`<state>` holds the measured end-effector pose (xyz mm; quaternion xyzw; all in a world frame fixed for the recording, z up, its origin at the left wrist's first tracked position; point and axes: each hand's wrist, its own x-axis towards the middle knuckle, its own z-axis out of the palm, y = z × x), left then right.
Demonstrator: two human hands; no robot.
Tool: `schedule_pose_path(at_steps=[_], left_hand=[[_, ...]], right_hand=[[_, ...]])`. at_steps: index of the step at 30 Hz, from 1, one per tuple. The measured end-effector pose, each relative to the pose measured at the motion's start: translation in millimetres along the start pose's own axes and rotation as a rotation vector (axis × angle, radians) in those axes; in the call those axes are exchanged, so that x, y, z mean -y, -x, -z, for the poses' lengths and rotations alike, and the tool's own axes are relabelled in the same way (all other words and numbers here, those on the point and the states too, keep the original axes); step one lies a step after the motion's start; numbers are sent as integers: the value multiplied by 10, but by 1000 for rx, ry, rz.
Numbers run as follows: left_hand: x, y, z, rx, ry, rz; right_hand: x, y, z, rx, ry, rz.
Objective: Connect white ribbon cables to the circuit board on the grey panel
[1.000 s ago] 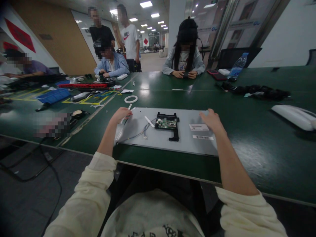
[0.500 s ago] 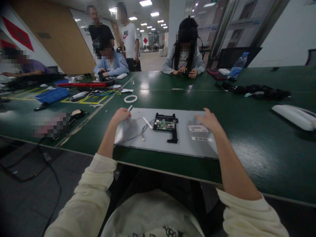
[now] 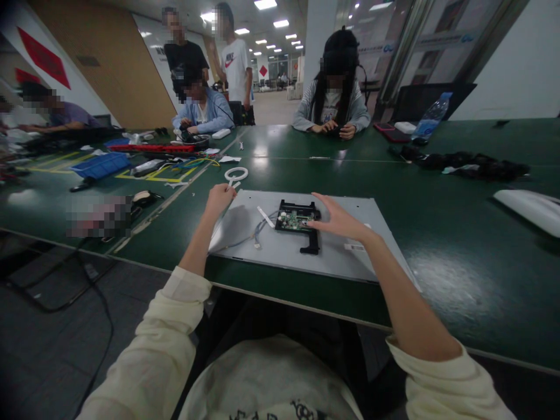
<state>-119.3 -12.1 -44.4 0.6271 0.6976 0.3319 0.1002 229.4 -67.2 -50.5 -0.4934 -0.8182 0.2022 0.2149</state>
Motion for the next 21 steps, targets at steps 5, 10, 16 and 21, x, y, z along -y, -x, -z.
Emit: schedule_pose_path(at_steps=[5, 10, 16, 21], left_hand=[[36, -42, -84, 46, 237, -12], [-13, -20, -141, 147, 322, 27], [-61, 20, -209, 251, 280, 14], [-35, 11, -291, 250, 226, -40]], right_hand=[[20, -38, -143, 26, -8, 58], [-27, -81, -188, 1, -9, 75], [-18, -82, -190, -5, -24, 81], [5, -72, -180, 3, -31, 75]])
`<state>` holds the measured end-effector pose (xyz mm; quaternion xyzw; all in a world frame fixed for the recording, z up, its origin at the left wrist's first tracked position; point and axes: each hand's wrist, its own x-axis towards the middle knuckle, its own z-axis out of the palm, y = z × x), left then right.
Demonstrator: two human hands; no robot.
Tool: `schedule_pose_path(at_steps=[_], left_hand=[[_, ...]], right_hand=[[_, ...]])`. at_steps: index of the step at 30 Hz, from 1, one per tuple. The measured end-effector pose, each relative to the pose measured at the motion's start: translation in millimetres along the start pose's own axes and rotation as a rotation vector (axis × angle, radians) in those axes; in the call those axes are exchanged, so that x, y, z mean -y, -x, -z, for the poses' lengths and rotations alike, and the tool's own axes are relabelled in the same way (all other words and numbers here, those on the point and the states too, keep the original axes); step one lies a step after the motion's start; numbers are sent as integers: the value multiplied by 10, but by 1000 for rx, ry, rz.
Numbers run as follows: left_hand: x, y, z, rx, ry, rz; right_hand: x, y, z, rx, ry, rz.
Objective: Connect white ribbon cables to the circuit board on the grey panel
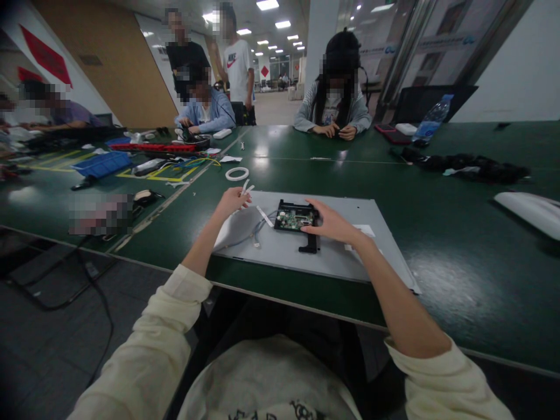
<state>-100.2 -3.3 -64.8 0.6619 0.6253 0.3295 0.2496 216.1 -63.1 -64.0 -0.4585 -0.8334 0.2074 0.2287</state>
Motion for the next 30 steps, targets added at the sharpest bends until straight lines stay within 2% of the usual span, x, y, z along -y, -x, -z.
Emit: schedule_pose_path(at_steps=[4, 9, 20, 30], left_hand=[[-16, 11, -15, -41, -112, -13], [-23, 30, -46, -1, -162, -74], [-82, 64, -178, 53, -95, -144], [-65, 47, -181, 14, 43, -170]], right_hand=[[10, -3, 0, 0, 7, 11], [13, -4, 3, 3, 22, 10], [-18, -28, -20, 1, 39, 23], [12, -20, -4, 7, 42, 21]])
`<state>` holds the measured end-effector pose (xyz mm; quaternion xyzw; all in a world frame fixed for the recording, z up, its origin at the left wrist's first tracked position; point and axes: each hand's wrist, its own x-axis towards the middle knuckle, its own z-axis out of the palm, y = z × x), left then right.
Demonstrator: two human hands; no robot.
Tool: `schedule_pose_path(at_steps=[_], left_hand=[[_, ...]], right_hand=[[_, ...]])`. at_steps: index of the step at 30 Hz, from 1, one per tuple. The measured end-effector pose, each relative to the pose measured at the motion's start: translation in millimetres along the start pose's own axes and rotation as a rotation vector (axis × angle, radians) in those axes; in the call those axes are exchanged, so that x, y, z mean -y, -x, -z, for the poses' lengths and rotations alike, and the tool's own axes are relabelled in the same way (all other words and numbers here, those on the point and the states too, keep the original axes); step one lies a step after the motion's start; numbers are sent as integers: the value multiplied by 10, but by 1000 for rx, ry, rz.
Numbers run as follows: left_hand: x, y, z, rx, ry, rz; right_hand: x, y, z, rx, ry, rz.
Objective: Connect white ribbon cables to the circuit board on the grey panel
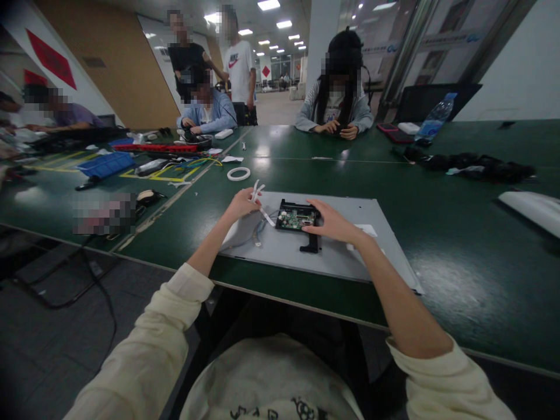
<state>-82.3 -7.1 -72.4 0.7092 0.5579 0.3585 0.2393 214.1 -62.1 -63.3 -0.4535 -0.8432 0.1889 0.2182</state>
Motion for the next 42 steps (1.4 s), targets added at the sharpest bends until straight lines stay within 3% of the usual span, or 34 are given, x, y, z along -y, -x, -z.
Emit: schedule_pose_path(at_steps=[4, 8, 18, 24, 29, 34, 42], left_hand=[[-79, 1, 42, -35, 87, 35], [-145, 10, 103, -29, 352, 93], [-244, 58, 335, 279, 882, 182], [-264, 94, 296, 342, 719, 102], [-228, 90, 196, 302, 540, 41], [-221, 77, 175, 263, 523, -20], [-179, 43, 95, 196, 470, -59]], right_hand=[[-20, -4, -9, -5, 6, 10], [-21, -3, -11, -5, 3, 15], [-39, -8, -18, -12, 12, 11], [-47, -9, -19, -8, 26, 23], [-50, -9, -22, -21, 65, 37], [-10, -12, -32, -77, 123, 34], [325, -65, -120, -148, 98, 280]])
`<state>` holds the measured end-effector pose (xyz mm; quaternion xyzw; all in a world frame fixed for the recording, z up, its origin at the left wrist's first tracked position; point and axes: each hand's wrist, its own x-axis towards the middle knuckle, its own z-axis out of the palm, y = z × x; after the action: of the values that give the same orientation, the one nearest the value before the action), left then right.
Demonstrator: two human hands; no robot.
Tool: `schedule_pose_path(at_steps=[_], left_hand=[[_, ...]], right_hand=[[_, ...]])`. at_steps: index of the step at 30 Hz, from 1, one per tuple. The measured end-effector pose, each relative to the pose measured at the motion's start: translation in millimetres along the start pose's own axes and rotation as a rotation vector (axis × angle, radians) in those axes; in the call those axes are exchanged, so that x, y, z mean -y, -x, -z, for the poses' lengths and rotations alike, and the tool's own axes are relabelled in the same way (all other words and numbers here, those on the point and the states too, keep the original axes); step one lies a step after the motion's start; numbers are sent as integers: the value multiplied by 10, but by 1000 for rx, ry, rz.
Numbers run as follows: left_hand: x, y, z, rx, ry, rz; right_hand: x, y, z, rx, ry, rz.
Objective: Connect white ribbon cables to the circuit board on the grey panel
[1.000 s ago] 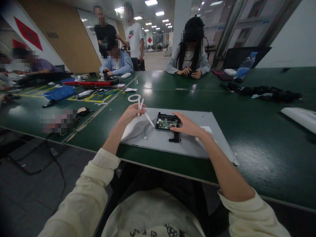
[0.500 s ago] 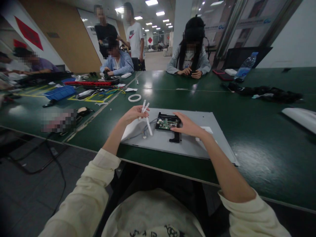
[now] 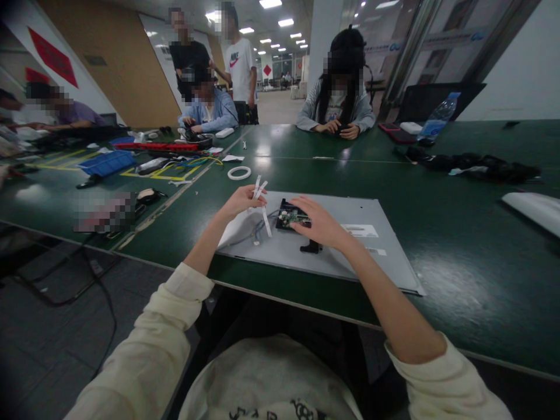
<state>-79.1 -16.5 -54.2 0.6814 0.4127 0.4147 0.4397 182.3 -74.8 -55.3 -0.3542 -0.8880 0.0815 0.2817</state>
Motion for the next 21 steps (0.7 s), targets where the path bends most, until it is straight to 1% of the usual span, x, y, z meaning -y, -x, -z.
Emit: schedule_pose_path(at_steps=[4, 8, 14, 21], left_hand=[[74, -27, -20, 11, -72, -37], [86, -20, -36, 31, -150, -49], [104, -24, -66, 72, -188, -60], [155, -30, -96, 91, -320, -85]], right_hand=[[192, -43, -96, 86, 0, 157], [342, -46, -179, 171, 28, 229], [447, -29, -242, 252, 82, 239], [446, -31, -264, 278, 100, 217]])
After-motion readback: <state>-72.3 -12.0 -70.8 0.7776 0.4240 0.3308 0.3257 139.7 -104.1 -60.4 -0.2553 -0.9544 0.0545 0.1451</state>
